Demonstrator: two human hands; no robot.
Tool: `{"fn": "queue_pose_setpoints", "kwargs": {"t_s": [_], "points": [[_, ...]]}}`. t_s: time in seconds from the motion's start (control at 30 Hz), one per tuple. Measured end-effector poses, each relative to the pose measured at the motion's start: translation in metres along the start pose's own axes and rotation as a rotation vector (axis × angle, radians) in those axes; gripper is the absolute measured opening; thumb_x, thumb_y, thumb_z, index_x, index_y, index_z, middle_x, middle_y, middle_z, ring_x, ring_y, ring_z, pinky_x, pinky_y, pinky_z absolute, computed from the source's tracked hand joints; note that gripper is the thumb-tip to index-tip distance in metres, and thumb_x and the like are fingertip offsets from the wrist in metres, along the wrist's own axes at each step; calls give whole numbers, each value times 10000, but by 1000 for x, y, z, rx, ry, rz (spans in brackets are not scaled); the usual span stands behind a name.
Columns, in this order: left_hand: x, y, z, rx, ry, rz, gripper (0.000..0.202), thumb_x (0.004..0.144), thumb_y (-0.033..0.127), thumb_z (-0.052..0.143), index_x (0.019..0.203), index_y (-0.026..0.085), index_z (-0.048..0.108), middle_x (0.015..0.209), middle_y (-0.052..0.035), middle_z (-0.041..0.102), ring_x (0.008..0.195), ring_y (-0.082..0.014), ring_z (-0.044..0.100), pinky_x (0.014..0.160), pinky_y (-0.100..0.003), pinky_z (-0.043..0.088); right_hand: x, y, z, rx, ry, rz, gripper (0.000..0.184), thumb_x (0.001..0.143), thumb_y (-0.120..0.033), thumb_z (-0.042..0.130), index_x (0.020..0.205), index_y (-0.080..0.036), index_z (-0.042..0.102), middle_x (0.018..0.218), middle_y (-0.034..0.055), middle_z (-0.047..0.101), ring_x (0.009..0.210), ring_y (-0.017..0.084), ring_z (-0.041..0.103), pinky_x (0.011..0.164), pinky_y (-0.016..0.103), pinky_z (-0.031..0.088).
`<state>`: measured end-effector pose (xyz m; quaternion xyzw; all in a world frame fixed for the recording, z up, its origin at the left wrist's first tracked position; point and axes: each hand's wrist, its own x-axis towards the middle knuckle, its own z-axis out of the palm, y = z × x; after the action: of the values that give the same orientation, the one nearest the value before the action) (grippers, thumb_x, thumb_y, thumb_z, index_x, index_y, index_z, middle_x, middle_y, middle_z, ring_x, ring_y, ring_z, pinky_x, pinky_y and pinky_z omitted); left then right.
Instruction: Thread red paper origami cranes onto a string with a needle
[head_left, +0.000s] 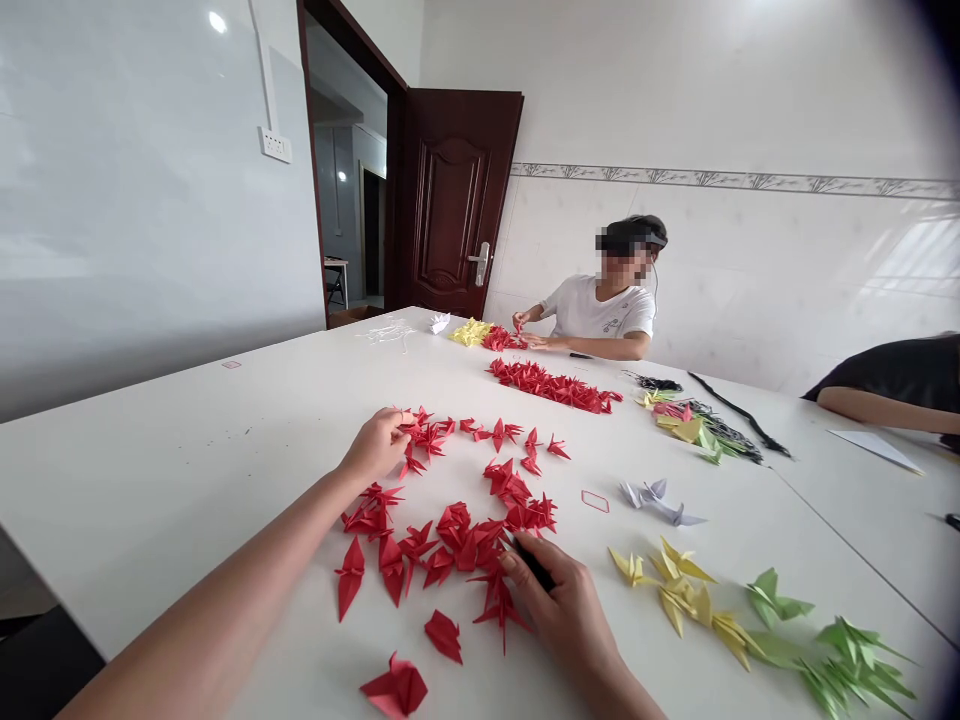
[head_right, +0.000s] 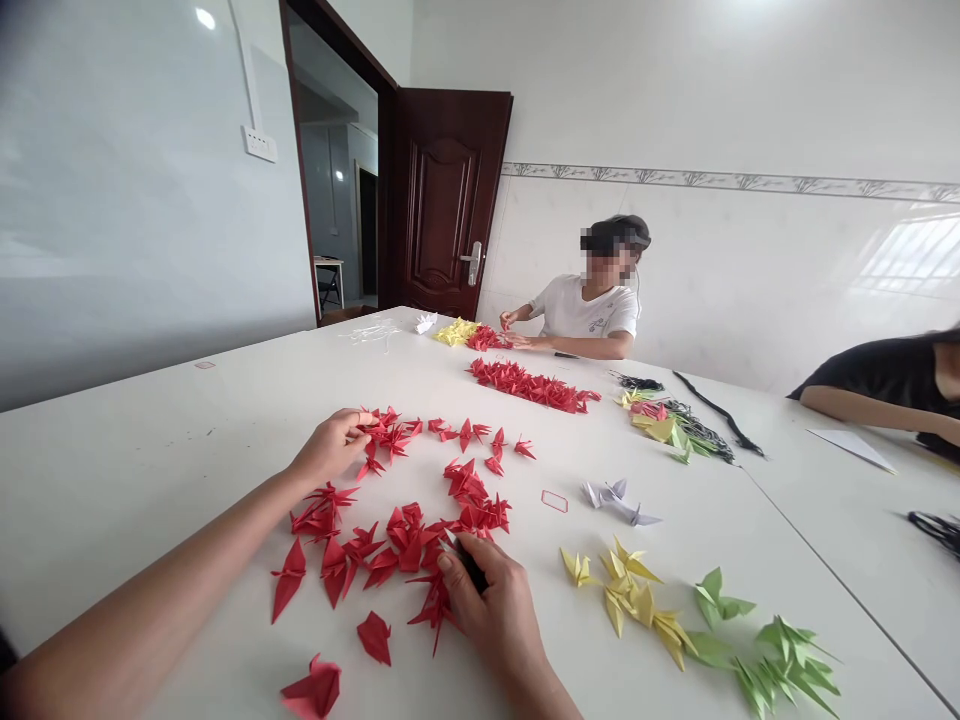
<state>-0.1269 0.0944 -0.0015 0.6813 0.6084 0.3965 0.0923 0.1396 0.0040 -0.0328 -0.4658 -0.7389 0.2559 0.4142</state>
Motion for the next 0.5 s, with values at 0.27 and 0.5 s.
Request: {"fn": "queue_pose_setpoints", "kwargs": {"t_s": [0.27, 0.5], "points": [[-19, 39, -3, -59, -471, 295, 282, 699, 105, 446, 869, 185, 656, 898, -34, 644, 791, -152, 601, 697, -226, 479, -1, -2, -1, -13, -28, 23, 356, 822, -443, 483, 875, -137, 656, 738, 48, 650, 647, 168, 554, 566, 217, 434], [-32, 48, 8, -74, -660, 311, 411, 714, 77, 414, 1035, 233, 618, 1049, -23, 615, 964, -165, 562, 832, -239, 445, 0, 1, 1, -9, -40, 8, 314, 832, -400, 481, 873, -134, 643, 709, 37, 620, 624, 149, 524, 544, 205, 401]]}}
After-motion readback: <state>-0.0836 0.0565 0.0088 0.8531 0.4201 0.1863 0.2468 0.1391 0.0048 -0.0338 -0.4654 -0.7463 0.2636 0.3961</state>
